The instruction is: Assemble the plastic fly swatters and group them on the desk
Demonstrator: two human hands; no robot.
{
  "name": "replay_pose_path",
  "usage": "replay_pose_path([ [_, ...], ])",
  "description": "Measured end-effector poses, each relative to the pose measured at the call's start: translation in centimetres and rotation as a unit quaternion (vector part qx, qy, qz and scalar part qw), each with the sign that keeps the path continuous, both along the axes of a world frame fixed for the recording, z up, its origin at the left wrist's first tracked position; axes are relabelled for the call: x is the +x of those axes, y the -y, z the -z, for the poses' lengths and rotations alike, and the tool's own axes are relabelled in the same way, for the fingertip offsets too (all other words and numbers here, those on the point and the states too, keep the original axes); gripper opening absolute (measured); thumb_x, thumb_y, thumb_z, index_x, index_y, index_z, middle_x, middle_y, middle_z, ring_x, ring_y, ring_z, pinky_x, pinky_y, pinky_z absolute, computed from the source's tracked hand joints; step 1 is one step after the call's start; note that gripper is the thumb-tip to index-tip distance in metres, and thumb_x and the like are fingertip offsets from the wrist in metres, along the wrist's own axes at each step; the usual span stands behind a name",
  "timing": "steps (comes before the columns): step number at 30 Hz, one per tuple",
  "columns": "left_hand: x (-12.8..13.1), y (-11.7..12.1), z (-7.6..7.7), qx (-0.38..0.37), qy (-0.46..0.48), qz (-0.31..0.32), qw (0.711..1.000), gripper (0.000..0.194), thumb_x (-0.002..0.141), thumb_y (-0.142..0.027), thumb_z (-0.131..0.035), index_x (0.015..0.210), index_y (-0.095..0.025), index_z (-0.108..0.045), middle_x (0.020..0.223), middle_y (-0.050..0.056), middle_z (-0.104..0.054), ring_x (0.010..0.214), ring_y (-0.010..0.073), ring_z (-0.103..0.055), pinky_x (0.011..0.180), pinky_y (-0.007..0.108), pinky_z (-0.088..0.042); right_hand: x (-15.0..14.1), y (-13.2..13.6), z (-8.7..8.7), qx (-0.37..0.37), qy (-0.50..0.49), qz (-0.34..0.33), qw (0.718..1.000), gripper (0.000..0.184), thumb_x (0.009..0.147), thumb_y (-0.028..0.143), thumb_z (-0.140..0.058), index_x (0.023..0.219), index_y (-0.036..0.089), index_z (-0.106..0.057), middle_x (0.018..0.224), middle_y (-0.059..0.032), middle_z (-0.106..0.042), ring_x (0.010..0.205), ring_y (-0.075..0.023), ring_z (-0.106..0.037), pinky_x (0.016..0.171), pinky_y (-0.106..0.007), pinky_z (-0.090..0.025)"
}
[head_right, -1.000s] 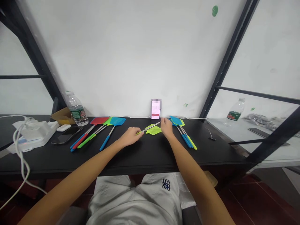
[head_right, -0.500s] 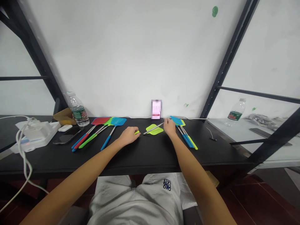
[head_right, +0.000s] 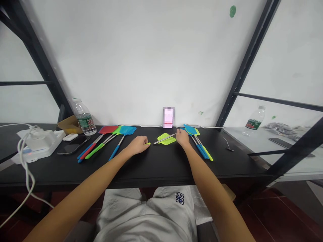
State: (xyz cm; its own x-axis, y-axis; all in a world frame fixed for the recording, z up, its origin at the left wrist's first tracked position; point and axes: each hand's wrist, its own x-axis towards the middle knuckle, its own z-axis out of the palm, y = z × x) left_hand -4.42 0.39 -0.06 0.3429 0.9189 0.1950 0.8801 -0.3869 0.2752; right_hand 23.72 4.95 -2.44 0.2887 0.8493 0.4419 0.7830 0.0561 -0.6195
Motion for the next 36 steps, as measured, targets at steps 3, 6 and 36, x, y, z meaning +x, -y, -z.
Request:
replay_pose_path([
  [3,-0.03,-0.08,0.07,0.002,0.012,0.01,1.0,0.008,0.082,-0.026,-0.059,0.078,-0.019,-0.059,0.091,0.008,-0.066,0.09,0.0227,-0.06,0.072,0.029,-0.042,0.05,-0.07,0.05,-0.003,-0.002,0.001,1.0,0.038,0.094,0.033,-0.041,0.058,0.022,-0.046,0.06,-0.0044,-0.053,0.059,-0.0191,-0.045,0.06,-0.03,-0.03],
  [6,0.06,-0.03,0.13,0.003,0.027,0.02,0.999,0.009,0.083,-0.026,-0.06,0.077,-0.019,-0.059,0.087,0.007,-0.065,0.086,0.0212,-0.06,0.072,0.029,-0.042,0.1,-0.18,0.07,0.001,-0.008,0.0,1.0,0.038,0.093,0.033,-0.042,0.057,0.022,-0.046,0.059,-0.0043,-0.052,0.057,-0.0185,-0.044,0.059,-0.03,-0.029],
  [36,0.52,0.48,0.0,0.022,0.077,0.099,0.992,0.016,0.086,-0.031,-0.057,0.078,-0.018,-0.063,0.085,0.006,-0.064,0.077,0.017,-0.058,0.068,0.027,-0.041,-0.18,-0.48,0.54,0.02,-0.133,-0.055,0.989,0.044,0.09,0.05,-0.043,0.058,0.021,-0.05,0.055,-0.0064,-0.056,0.054,-0.0193,-0.053,0.053,-0.03,-0.038],
])
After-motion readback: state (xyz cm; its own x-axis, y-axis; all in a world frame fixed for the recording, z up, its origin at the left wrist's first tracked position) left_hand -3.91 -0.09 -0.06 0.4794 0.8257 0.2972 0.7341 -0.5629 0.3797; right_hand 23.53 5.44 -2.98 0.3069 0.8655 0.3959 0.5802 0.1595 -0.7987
